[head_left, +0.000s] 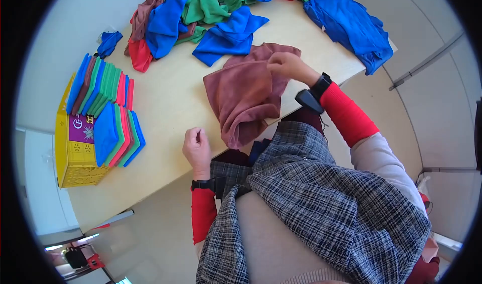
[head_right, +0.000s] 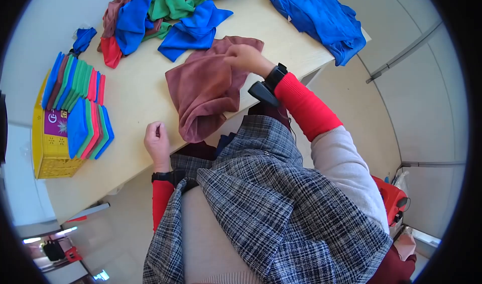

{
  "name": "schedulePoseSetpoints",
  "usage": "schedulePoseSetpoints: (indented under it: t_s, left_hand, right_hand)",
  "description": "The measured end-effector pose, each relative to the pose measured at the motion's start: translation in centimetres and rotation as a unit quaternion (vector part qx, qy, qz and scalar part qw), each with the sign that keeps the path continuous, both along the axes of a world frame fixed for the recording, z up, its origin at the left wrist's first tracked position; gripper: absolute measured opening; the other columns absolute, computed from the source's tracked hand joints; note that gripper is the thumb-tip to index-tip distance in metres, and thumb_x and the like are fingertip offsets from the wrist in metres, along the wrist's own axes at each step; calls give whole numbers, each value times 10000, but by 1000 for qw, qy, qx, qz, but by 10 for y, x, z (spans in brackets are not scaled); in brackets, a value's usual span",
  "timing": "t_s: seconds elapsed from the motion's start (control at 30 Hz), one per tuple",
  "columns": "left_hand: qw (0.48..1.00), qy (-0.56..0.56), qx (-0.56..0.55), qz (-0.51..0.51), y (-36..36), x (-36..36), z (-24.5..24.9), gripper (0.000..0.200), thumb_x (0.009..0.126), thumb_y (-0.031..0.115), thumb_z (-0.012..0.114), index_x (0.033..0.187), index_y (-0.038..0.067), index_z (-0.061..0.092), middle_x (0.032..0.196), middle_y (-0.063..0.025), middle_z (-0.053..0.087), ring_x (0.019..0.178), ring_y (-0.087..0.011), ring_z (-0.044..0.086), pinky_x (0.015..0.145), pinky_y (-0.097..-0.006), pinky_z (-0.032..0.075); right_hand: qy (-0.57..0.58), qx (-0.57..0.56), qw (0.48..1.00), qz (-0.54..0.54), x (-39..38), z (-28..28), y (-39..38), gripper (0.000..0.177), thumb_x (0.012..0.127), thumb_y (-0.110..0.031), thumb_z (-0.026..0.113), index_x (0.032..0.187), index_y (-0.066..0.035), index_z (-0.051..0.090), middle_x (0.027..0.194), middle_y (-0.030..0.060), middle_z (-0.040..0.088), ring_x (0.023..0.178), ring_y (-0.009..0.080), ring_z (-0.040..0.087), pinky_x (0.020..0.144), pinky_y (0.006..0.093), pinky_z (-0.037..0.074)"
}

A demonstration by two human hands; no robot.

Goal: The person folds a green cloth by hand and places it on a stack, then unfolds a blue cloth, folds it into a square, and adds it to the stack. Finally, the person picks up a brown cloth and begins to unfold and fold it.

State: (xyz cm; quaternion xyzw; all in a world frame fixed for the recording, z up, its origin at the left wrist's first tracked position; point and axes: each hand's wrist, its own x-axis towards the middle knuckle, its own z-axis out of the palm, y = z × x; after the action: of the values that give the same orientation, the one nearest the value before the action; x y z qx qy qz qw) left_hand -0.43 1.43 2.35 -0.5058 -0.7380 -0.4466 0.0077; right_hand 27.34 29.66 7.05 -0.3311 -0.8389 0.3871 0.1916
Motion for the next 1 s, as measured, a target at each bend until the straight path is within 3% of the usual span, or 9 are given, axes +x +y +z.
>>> schedulePoseSetpoints:
  t_s: [0.07,0.17,0.3,0.43,0.57,0.67,0.83,0.9,1.0]
  left_hand:
    - [999,4,10,-34,16,21,20,39,923,73,679,929,40,660,854,-105,642,750,-262,644,696,-362,522]
    - [995,12,21,-96,34,55,43,59,943,77,677,937,20,664,857,-96,644,754,-216,640,710,-343,528]
    - [972,146,48,-177,45,71,48,64,933,87,697,944,30,669,853,-89,643,744,-208,644,695,-330,529]
    - [967,157,-12,-199,44,68,37,69,933,92,704,977,48,675,864,-78,650,729,-190,653,674,-315,527]
    - [987,-37,-79,-136,45,66,42,111,976,151,681,989,41,673,864,-52,665,708,-159,653,648,-304,520]
    - [899,-405,-56,-158,59,55,48,216,1022,237,647,1011,22,670,888,-22,667,687,-121,627,607,-298,504]
    - [875,-478,33,-69,43,39,24,294,1042,296,619,970,17,680,823,-38,667,693,-107,624,630,-269,506]
    - [900,-435,-5,-28,28,33,11,295,1039,284,624,977,3,685,815,-55,676,722,-106,626,660,-276,512]
    - [946,-323,-24,12,19,31,-9,310,1040,265,621,944,-24,683,799,-56,683,736,-104,622,660,-292,502]
  right_hand:
    - [-38,77,993,-78,4,-15,13,352,927,-358,697,1012,-20,743,863,106,743,873,239,728,755,353,566]
    - [-49,-184,971,-148,-13,-22,4,338,856,-346,745,958,-24,744,862,133,747,846,284,724,755,386,563]
    - [-21,-5,994,-108,-35,-51,6,249,864,-292,754,930,-54,735,831,103,732,685,245,699,618,370,549]
    - [11,-20,992,-127,-45,-41,-19,210,815,-260,736,919,-78,732,869,129,736,836,325,714,750,439,560]
    - [101,133,985,-38,-63,-10,-66,177,850,-199,718,972,-72,724,843,150,713,772,305,711,684,399,562]
    - [139,146,977,66,-80,11,-113,195,836,-185,717,992,-67,716,850,163,708,787,333,706,702,414,564]
    - [105,1,984,143,-102,5,-36,388,829,-231,743,1188,-92,691,1017,163,729,928,357,704,776,430,563]
    - [43,265,963,-23,-113,7,13,586,798,-285,771,1349,-154,620,1328,183,641,1162,379,636,866,430,538]
    - [-55,439,886,-141,-136,-5,54,591,782,-300,796,1331,-177,616,1418,164,561,1265,409,549,912,439,522]
